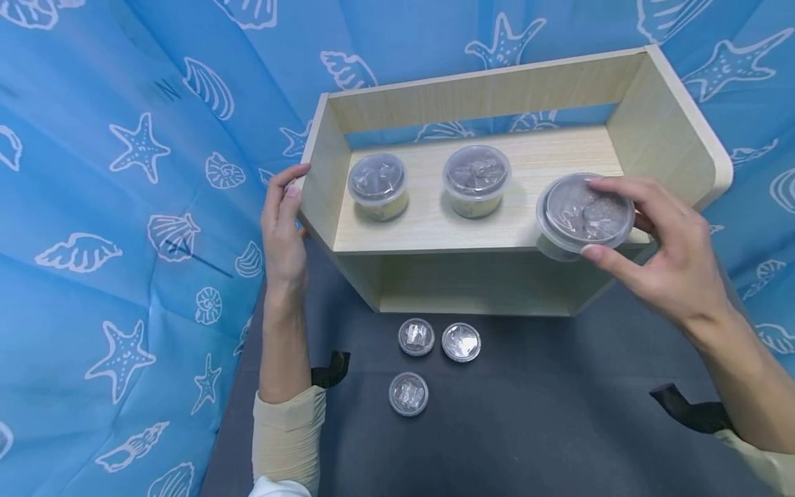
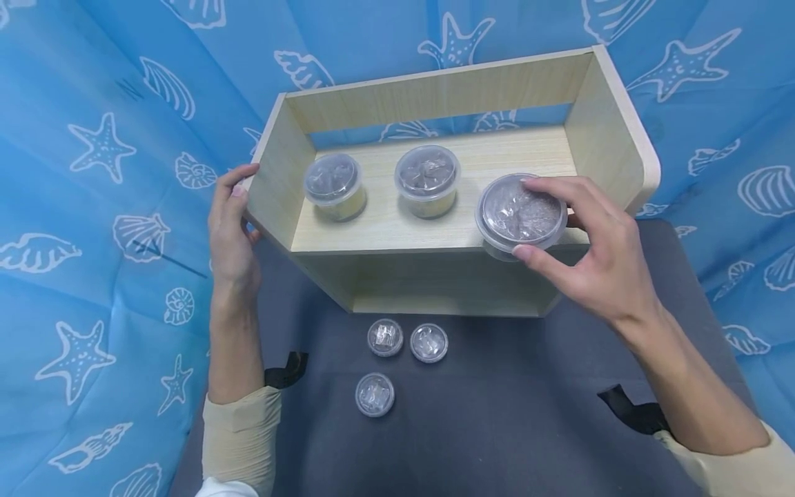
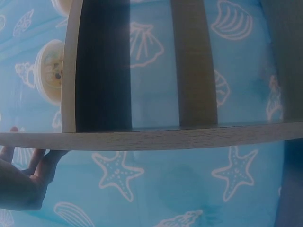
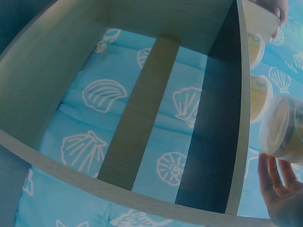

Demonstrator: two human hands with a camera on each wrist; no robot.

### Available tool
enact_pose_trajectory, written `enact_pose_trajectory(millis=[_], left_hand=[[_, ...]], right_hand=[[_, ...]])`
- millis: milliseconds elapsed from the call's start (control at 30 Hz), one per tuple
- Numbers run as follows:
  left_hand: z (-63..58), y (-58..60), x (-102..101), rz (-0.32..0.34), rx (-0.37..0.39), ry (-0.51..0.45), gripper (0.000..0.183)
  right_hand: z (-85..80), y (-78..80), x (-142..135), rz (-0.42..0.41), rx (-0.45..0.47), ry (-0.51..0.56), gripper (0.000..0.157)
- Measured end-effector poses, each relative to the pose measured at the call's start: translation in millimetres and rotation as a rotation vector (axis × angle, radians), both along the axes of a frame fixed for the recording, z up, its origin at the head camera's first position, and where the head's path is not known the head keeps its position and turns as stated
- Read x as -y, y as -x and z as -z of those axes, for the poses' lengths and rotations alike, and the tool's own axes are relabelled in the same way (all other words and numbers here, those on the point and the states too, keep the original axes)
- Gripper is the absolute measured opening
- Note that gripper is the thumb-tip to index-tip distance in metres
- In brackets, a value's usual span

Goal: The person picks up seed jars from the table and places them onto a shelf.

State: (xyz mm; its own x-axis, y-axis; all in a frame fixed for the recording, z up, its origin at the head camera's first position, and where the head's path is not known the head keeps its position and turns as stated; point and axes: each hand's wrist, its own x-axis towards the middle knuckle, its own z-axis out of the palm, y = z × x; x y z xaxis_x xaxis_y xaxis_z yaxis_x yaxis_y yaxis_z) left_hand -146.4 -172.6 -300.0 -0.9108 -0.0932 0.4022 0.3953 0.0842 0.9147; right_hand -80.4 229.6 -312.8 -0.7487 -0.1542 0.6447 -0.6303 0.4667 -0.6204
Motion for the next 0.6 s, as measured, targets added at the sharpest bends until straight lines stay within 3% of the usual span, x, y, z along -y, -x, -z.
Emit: enact_pose_trajectory(millis=[233, 600], left_hand=[[0.9, -0.2, 0, -0.016, 0.006, 0.006, 0.035], [1.1, 0.0, 0, -0.022, 0.013, 0.003, 0.035]], right_hand=[[-3.3, 6.3, 5, 0.056, 0.068, 0.01, 0.064], [-4.5, 18.8, 15, 0.129, 0.14, 0.13, 0.065]])
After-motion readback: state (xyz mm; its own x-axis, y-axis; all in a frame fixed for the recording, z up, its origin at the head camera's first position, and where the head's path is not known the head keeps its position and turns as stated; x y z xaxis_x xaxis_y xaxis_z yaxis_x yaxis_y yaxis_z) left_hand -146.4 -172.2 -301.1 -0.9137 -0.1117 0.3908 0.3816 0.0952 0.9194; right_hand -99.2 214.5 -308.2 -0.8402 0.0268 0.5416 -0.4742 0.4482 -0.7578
